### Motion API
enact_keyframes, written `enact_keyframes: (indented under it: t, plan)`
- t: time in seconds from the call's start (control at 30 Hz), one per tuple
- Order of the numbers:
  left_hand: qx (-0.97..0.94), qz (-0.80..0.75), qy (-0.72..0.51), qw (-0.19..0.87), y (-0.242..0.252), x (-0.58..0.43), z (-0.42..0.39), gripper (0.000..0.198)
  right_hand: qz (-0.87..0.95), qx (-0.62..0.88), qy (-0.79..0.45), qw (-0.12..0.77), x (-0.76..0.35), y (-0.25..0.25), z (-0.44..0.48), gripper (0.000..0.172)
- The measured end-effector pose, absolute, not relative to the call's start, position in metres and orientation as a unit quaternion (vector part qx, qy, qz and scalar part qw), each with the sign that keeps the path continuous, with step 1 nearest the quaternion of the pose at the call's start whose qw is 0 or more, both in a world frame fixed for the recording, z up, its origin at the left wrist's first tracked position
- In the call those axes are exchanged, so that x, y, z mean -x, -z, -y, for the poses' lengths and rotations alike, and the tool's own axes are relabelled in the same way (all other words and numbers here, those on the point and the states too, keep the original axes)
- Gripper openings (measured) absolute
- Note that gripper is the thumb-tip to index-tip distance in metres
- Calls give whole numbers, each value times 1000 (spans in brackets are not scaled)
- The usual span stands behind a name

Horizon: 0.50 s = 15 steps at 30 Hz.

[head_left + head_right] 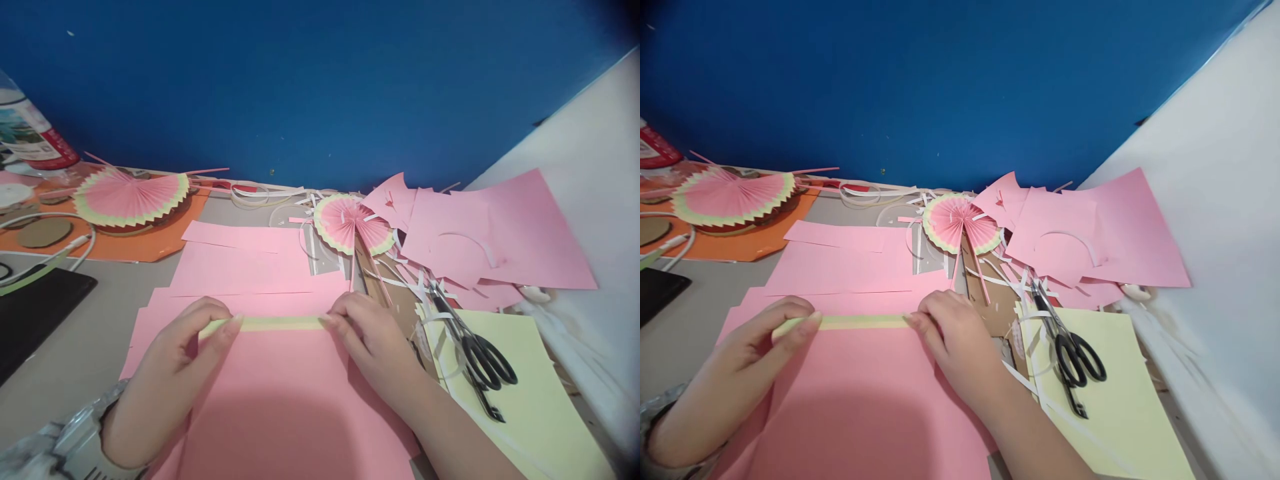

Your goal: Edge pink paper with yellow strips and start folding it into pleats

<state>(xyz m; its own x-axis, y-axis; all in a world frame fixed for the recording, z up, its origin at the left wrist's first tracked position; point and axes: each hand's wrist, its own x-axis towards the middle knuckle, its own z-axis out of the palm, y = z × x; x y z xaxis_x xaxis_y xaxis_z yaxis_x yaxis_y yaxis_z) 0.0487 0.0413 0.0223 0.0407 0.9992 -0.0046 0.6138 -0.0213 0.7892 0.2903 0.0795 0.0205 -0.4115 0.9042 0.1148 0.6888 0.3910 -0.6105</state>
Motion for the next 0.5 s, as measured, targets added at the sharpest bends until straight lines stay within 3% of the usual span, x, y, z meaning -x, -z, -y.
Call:
enact_keyframes:
  t: [0.17,0.4,0.5]
  plan:
    - [-622,-628,-313,348,-15,-43,-44,25,851,432,-230,190,-287,-21,-76,6]
    - [-637,-611,-280,378,-9,-48,-39,22,885,377,-241,127,-280,-25,-69,19]
    - [-633,-616,-291,368,-12,-47,-40,23,853,416,-298,99,-280,-28,-68,14]
